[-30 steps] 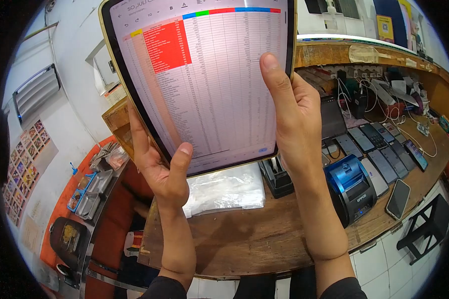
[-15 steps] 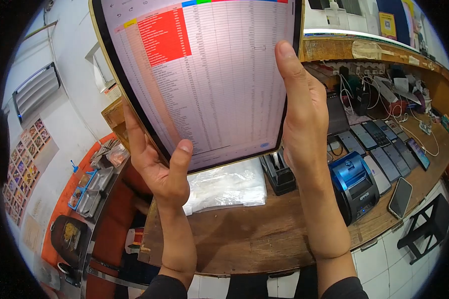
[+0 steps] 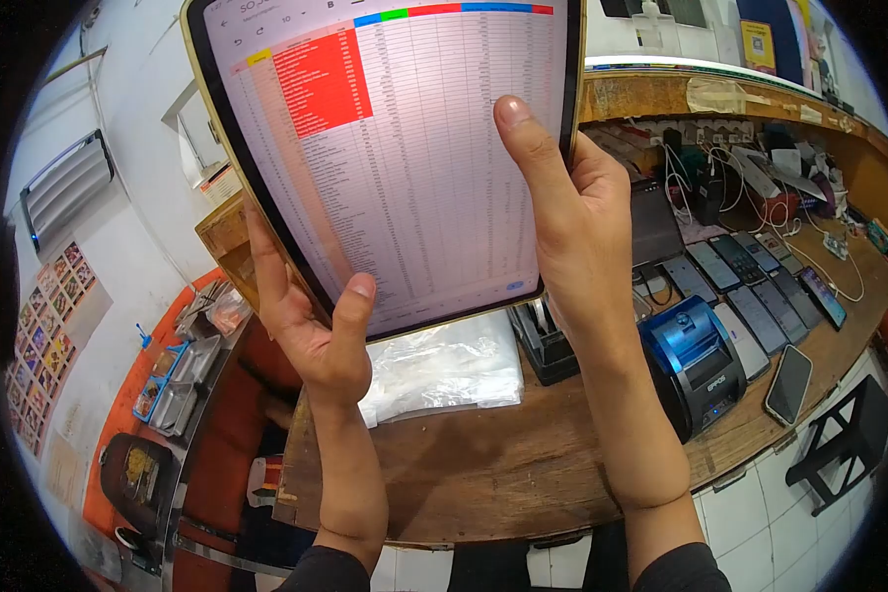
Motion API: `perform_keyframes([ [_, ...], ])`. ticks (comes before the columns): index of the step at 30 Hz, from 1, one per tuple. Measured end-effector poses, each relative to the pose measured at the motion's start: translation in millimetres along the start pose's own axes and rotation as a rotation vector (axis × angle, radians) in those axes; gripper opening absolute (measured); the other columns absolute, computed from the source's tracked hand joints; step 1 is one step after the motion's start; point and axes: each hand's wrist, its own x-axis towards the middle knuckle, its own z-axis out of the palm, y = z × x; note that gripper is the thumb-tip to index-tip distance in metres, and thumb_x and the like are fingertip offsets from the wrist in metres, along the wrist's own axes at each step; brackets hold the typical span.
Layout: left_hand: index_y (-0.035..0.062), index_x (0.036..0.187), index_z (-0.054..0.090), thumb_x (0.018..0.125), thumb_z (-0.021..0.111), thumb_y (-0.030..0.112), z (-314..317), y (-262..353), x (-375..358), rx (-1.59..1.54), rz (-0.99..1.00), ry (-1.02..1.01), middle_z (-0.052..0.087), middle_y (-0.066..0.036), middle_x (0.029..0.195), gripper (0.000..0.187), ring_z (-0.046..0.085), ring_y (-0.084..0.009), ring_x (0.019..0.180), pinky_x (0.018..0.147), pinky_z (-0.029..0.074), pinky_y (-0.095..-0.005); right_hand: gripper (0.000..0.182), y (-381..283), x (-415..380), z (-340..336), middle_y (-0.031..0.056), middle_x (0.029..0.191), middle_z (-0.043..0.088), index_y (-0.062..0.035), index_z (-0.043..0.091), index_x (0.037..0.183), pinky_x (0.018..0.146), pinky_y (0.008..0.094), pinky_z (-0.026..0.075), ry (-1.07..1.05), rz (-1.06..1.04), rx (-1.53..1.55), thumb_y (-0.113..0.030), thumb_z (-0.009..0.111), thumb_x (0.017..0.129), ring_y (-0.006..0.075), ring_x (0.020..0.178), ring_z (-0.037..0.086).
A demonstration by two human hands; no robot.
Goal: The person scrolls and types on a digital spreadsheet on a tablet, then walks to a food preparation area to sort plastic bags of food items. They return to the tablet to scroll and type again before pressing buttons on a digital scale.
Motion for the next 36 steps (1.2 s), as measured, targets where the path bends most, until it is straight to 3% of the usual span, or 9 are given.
perform_keyframes([
  [5, -0.0001, 0.148, 0.01, 0.072, 0.052, 0.001, 3, 1, 0, 0.013, -0.018, 0.023, 0.036, -0.019, 0.142, 0.087, 0.045, -0.0225, 0.124, 0.103, 0.037, -0.0316, 0.047, -1, 0, -3, 0.0095, 0.086, 0.065, 0.0029, 0.064, 0.095, 0.066, 0.0221, 0.048, -0.012, 0.048, 0.05, -0.043, 0.056, 0.091, 0.0103, 0.074, 0.061],
  [7, -0.0009, 0.147, 0.01, 0.072, 0.052, 0.001, 0, -1, 0, 0.012, -0.032, 0.012, 0.035, -0.019, 0.143, 0.087, 0.044, -0.0226, 0.125, 0.104, 0.036, -0.0317, 0.045, -4, -1, -7, 0.0111, 0.114, 0.06, 0.0026, 0.053, 0.119, 0.092, 0.0294, 0.042, -0.124, 0.104, 0.168, -0.035, 0.049, 0.095, 0.0143, 0.107, 0.056],
  [11, -0.0029, 0.146, 0.011, 0.073, 0.052, 0.0, -4, -1, 1, -0.021, -0.082, 0.002, 0.034, -0.02, 0.144, 0.084, 0.042, -0.0231, 0.126, 0.105, 0.034, -0.0323, 0.044, -5, -1, -10, 0.0105, 0.12, 0.056, 0.0024, 0.049, 0.123, 0.094, 0.0291, 0.041, -0.162, 0.125, 0.126, -0.032, 0.047, 0.096, 0.0142, 0.112, 0.053],
  [14, -0.0036, 0.146, 0.013, 0.075, 0.051, 0.0, -7, -2, 1, -0.085, -0.144, 0.037, 0.035, -0.02, 0.143, 0.081, 0.043, -0.0232, 0.126, 0.106, 0.033, -0.0332, 0.045, -3, -1, -7, 0.0131, 0.106, 0.06, 0.008, 0.05, 0.118, 0.087, 0.0275, 0.043, -0.174, 0.119, 0.096, -0.029, 0.052, 0.092, 0.0156, 0.099, 0.056],
  [16, -0.0048, 0.145, 0.014, 0.076, 0.051, 0.001, -11, -5, 1, -0.117, -0.169, 0.062, 0.036, -0.02, 0.142, 0.079, 0.043, -0.0227, 0.126, 0.106, 0.033, -0.0329, 0.065, 0, -2, -5, 0.0181, 0.119, 0.052, 0.0084, 0.028, 0.134, 0.093, 0.0327, 0.041, -0.255, -0.067, -0.009, -0.016, 0.062, 0.084, 0.0196, 0.11, 0.05],
  [19, -0.0072, 0.144, 0.018, 0.077, 0.051, 0.003, -22, -7, 7, -0.203, -0.225, 0.072, 0.038, -0.02, 0.14, 0.075, 0.043, -0.0216, 0.125, 0.106, 0.032, -0.0323, 0.096, 1, -3, -8, 0.0235, 0.136, 0.038, 0.0083, 0.015, 0.141, 0.108, 0.0362, 0.025, -0.418, -0.085, -0.118, -0.016, 0.074, 0.069, 0.0279, 0.129, 0.036],
  [25, -0.0096, 0.142, 0.022, 0.08, 0.047, 0.005, -34, -8, 8, -0.319, -0.316, 0.076, 0.041, -0.02, 0.138, 0.069, 0.044, -0.0207, 0.124, 0.106, 0.031, -0.0316, 0.124, 0, -4, -15, 0.0272, 0.15, 0.011, 0.0148, -0.002, 0.141, 0.114, 0.037, 0.008, -0.627, -0.14, -0.465, -0.021, 0.084, 0.059, 0.0333, 0.141, 0.009],
  [29, -0.0098, 0.142, 0.022, 0.08, 0.045, 0.006, -34, -6, 10, -0.283, -0.273, 0.067, 0.041, -0.021, 0.138, 0.068, 0.044, -0.0209, 0.124, 0.107, 0.03, -0.0317, 0.125, 0, -4, -16, 0.0271, 0.15, 0.01, 0.0149, -0.003, 0.14, 0.114, 0.0359, 0.006, -0.589, -0.177, -0.671, -0.022, 0.084, 0.058, 0.033, 0.141, 0.008],
  [36, -0.0109, 0.142, 0.022, 0.078, 0.044, 0.006, -29, -8, 10, -0.237, -0.207, 0.069, 0.04, -0.023, 0.139, 0.069, 0.043, -0.0222, 0.126, 0.107, 0.029, -0.0326, 0.106, 9, 0, -22, 0.0261, 0.148, 0.019, 0.0124, -0.001, 0.142, 0.113, 0.0357, 0.014, -0.602, -0.215, -0.377, -0.008, 0.071, 0.068, 0.0298, 0.139, 0.017],
])
